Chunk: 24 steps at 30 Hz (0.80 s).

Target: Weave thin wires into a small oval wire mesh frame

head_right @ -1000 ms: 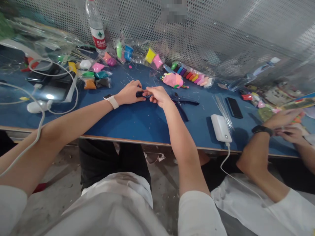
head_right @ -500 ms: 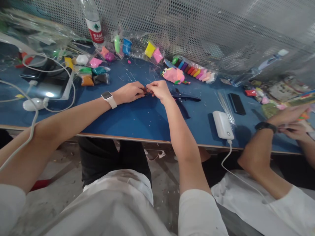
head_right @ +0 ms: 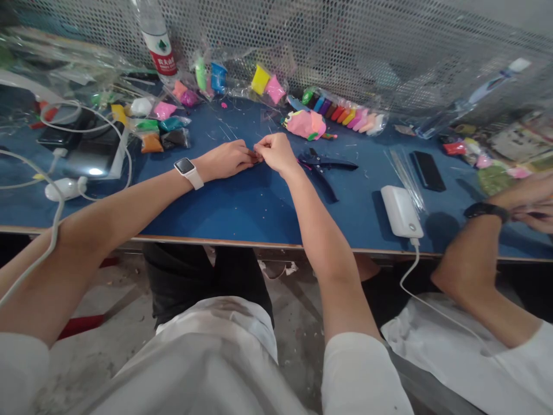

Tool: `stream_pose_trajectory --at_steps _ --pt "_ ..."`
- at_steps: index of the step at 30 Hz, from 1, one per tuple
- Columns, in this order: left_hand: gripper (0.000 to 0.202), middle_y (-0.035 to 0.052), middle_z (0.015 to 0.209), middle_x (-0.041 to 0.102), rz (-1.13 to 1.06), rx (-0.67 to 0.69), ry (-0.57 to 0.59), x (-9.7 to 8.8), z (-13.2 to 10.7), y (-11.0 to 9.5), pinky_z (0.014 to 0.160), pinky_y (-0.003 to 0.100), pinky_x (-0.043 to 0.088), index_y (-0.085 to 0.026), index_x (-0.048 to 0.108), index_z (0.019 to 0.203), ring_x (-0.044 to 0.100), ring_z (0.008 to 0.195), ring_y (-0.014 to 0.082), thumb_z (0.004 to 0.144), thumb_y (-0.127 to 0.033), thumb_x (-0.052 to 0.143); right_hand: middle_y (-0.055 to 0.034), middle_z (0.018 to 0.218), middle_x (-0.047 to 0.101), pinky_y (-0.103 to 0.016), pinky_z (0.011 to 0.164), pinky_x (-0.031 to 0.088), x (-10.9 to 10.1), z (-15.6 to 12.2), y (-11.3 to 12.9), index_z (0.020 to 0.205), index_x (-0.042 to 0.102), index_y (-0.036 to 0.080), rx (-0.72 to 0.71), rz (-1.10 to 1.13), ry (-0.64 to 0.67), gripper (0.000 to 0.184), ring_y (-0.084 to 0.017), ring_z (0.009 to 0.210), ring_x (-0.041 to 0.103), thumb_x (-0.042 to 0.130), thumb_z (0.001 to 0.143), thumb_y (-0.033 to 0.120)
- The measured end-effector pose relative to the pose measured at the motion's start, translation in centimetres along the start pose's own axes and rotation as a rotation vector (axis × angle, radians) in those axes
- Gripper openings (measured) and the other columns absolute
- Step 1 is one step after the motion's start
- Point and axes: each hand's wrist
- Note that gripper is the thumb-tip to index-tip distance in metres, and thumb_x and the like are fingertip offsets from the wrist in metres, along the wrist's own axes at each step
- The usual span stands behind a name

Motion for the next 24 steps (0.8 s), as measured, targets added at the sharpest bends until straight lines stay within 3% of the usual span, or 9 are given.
stream_pose_trajectory --at_steps 4,10,18,24 --pt "0.039 0.0147 0.112 0.085 0.099 0.035 0.072 -0.6 0.1 -0.1 0.096 0.044 0.056 -0.015 0.086 0.122 0.069 0.111 0.0311 0.119 -0.027 0.048 -0.0015 0.068 0.069 -0.026 0.064 0.053 0.2 0.2 0.3 0.074 0.071 0.018 0.094 0.069 0.02 0.03 -0.013 0.063 0.064 0.074 0.1 0.004" --pt "0.041 0.0144 0.123 0.086 0.131 0.057 0.076 -0.8 0.0 -0.5 0.102 0.045 0.055 -0.014 0.083 0.13 0.068 0.109 0.0302 0.121 -0.025 0.044 -0.0037 0.073 0.073 -0.023 0.054 0.036 -0.3 -0.5 1.8 0.077 0.074 0.015 0.228 0.186 0.034 0.027 -0.012 0.063 0.064 0.074 0.101 0.003" --pt "0.041 0.0117 0.129 0.086 0.097 0.057 0.12 -1.1 0.1 -0.7 0.104 0.043 0.053 -0.016 0.081 0.134 0.066 0.109 0.0294 0.122 -0.026 0.043 -0.0026 0.064 0.072 -0.023 0.049 0.032 -0.5 -0.9 2.8 0.075 0.077 0.013 0.319 0.261 0.018 0.027 -0.012 0.059 0.065 0.067 0.095 -0.002" --pt "0.035 0.0106 0.125 0.086 0.028 0.036 0.058 -0.9 0.1 -0.7 0.104 0.04 0.053 -0.02 0.084 0.127 0.067 0.103 0.0251 0.119 -0.024 0.05 -0.0018 0.062 0.071 -0.023 0.049 0.031 -0.3 -0.5 2.4 0.073 0.078 0.014 0.298 0.266 -0.002 0.021 -0.012 0.058 0.064 0.071 0.086 -0.001"
Point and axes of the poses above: each hand's wrist, its own z-axis towards the middle knuckle, its own x-axis out of the palm, y = z × x
